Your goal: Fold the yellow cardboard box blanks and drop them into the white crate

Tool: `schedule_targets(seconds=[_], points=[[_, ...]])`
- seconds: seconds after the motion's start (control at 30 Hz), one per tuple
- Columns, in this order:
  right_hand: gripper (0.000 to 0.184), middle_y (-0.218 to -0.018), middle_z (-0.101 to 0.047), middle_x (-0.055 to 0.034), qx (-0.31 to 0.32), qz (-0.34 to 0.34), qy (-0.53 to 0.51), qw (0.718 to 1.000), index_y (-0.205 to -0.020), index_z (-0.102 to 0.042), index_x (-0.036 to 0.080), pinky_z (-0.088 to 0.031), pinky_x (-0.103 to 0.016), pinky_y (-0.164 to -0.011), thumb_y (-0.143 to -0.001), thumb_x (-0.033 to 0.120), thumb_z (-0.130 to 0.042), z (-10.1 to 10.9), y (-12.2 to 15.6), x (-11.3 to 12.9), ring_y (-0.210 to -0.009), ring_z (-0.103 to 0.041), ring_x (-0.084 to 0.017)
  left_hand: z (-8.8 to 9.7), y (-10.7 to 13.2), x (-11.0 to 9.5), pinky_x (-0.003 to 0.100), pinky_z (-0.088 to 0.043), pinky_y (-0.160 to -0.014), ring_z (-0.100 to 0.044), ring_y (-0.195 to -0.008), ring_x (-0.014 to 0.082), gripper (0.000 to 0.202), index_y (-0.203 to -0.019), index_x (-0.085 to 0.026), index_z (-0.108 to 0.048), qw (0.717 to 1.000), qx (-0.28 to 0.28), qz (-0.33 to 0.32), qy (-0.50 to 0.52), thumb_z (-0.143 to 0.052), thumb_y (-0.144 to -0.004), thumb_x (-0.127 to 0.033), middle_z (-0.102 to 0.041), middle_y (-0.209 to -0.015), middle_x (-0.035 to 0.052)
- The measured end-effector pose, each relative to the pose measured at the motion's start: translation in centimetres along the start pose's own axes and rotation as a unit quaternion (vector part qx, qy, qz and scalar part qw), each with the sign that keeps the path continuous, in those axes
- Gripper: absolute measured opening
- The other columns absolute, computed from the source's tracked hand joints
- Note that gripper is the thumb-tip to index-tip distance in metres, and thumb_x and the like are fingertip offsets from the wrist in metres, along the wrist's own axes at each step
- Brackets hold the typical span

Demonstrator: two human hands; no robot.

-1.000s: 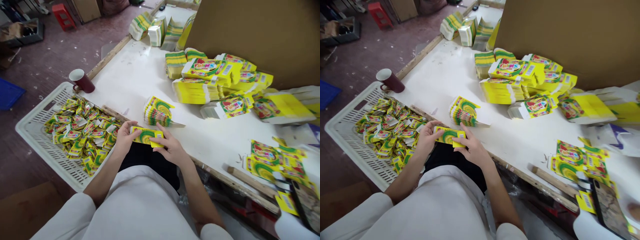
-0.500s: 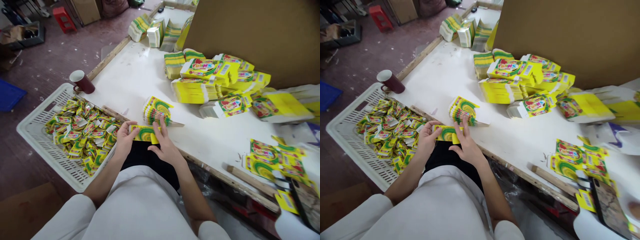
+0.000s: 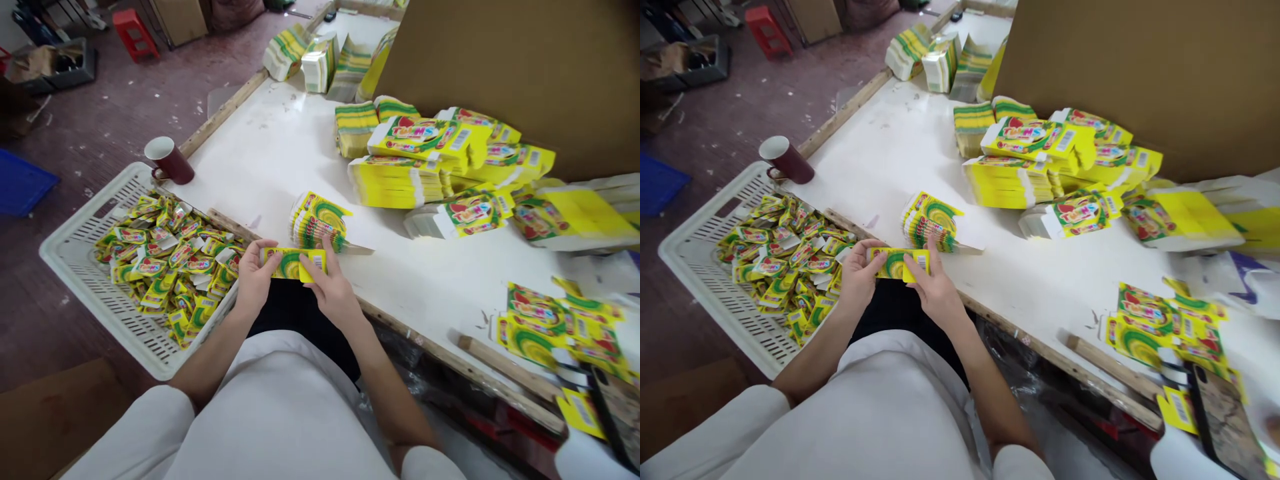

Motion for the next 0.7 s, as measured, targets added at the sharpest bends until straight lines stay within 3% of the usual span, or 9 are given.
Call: schedule_targets(seconds=[0.07,0.17,0.27,0.33,0.43,0.5,0.57,0.63,0.7], points=[[0.044,-0.173,-0.021,-0.0039,0.022,0.01,-0.009,1.0,-0.142,-0.061,0.034,-0.049,-0.054,-0.115,-0.1,0.023,-0.056,0.6,0.0,-0.1,-0.153,-0.038,-0.032,0.2,-0.3,0.2,0.021,-0.053,-0.067,-0.063,-0.065,0.0087,0.036,-0.095,-0.019,-0.065,1.0,-0.006,0.007,0.011,-0.088,-0.069,-0.031,-0.067,-0.078,-0.0037],[0.036,-0.17,-0.03,-0.0061,0.031,0.018,-0.023,0.999,-0.129,-0.071,0.031,-0.052,-0.052,-0.113,-0.095,0.024,-0.064,1.1,-0.2,0.0,-0.148,-0.046,-0.032,0.0,-0.6,0.3,0.02,-0.053,-0.069,-0.063,-0.067,0.0085,0.036,-0.097,-0.019,-0.066,1.0,0.008,0.01,0.009,-0.087,-0.07,-0.029,-0.068,-0.079,-0.0034],[0.027,-0.166,-0.039,-0.0067,-0.035,-0.004,-0.032,0.999,-0.119,-0.075,0.031,-0.051,-0.051,-0.113,-0.093,0.026,-0.067,1.8,-0.6,-0.2,-0.146,-0.049,-0.032,-0.5,-0.6,0.6,0.02,-0.053,-0.068,-0.063,-0.066,0.0088,0.034,-0.1,-0.02,-0.067,0.999,0.031,0.017,0.001,-0.085,-0.075,-0.032,-0.068,-0.077,-0.0034],[0.04,-0.163,-0.043,-0.0095,-0.088,-0.02,-0.044,0.995,-0.13,-0.067,0.03,-0.044,-0.054,-0.118,-0.091,0.03,-0.071,2.1,-0.8,-0.4,-0.148,-0.045,-0.033,-0.7,-0.4,0.7,0.02,-0.053,-0.068,-0.063,-0.066,0.0089,0.033,-0.101,-0.02,-0.067,0.999,0.036,0.019,-0.007,-0.084,-0.076,-0.034,-0.068,-0.077,-0.0034],[0.077,-0.165,-0.037,-0.0147,-0.101,-0.007,-0.076,0.992,-0.158,-0.032,0.028,-0.038,-0.058,-0.122,-0.091,0.037,-0.07,1.6,-1.1,-0.1,-0.153,-0.037,-0.033,-1.2,0.2,1.0,0.021,-0.054,-0.07,-0.064,-0.069,0.0099,0.034,-0.103,-0.02,-0.067,0.998,0.052,0.031,-0.014,-0.083,-0.077,-0.037,-0.069,-0.08,-0.0021],[0.08,-0.166,-0.032,-0.0147,-0.085,0.004,-0.068,0.994,-0.161,-0.022,0.03,-0.039,-0.059,-0.121,-0.094,0.039,-0.065,0.9,-1.3,0.4,-0.155,-0.033,-0.033,-1.4,0.4,1.0,0.022,-0.054,-0.07,-0.063,-0.068,0.0104,0.035,-0.103,-0.021,-0.067,0.998,0.052,0.034,-0.018,-0.083,-0.077,-0.039,-0.068,-0.079,-0.0022],[0.077,-0.164,-0.033,-0.0141,-0.069,0.003,-0.041,0.997,-0.161,-0.022,0.032,-0.037,-0.06,-0.122,-0.096,0.041,-0.062,0.3,-1.4,0.7,-0.155,-0.031,-0.033,-1.1,0.4,0.6,0.022,-0.053,-0.07,-0.062,-0.068,0.0108,0.036,-0.103,-0.021,-0.068,0.998,0.046,0.03,-0.031,-0.083,-0.077,-0.041,-0.067,-0.078,-0.0022],[0.087,-0.164,-0.034,-0.0148,-0.043,0.006,-0.029,0.999,-0.162,-0.018,0.032,-0.035,-0.06,-0.123,-0.092,0.047,-0.067,-0.1,-1.8,0.9,-0.155,-0.031,-0.035,0.1,-0.2,-0.6,0.023,-0.052,-0.069,-0.062,-0.07,0.0119,0.036,-0.102,-0.021,-0.069,0.997,0.036,0.009,-0.064,-0.083,-0.076,-0.042,-0.067,-0.082,-0.0009],[0.1,-0.164,-0.032,-0.0163,-0.039,0.01,-0.025,0.999,-0.163,-0.013,0.03,-0.037,-0.059,-0.122,-0.087,0.051,-0.074,0.5,-2.3,0.8,-0.153,-0.034,-0.036,3.1,-1.5,-3.1,0.026,-0.053,-0.072,-0.062,-0.074,0.0139,0.035,-0.102,-0.02,-0.069,0.991,-0.01,-0.052,-0.124,-0.081,-0.077,-0.042,-0.066,-0.087,0.0008]])
Point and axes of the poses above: each hand's wrist, its own y-axis away from the middle knuckle, its own z-axis out of the back of the hand, x = y × z, the point moved 8 cm from there along -y, towards the middle knuckle
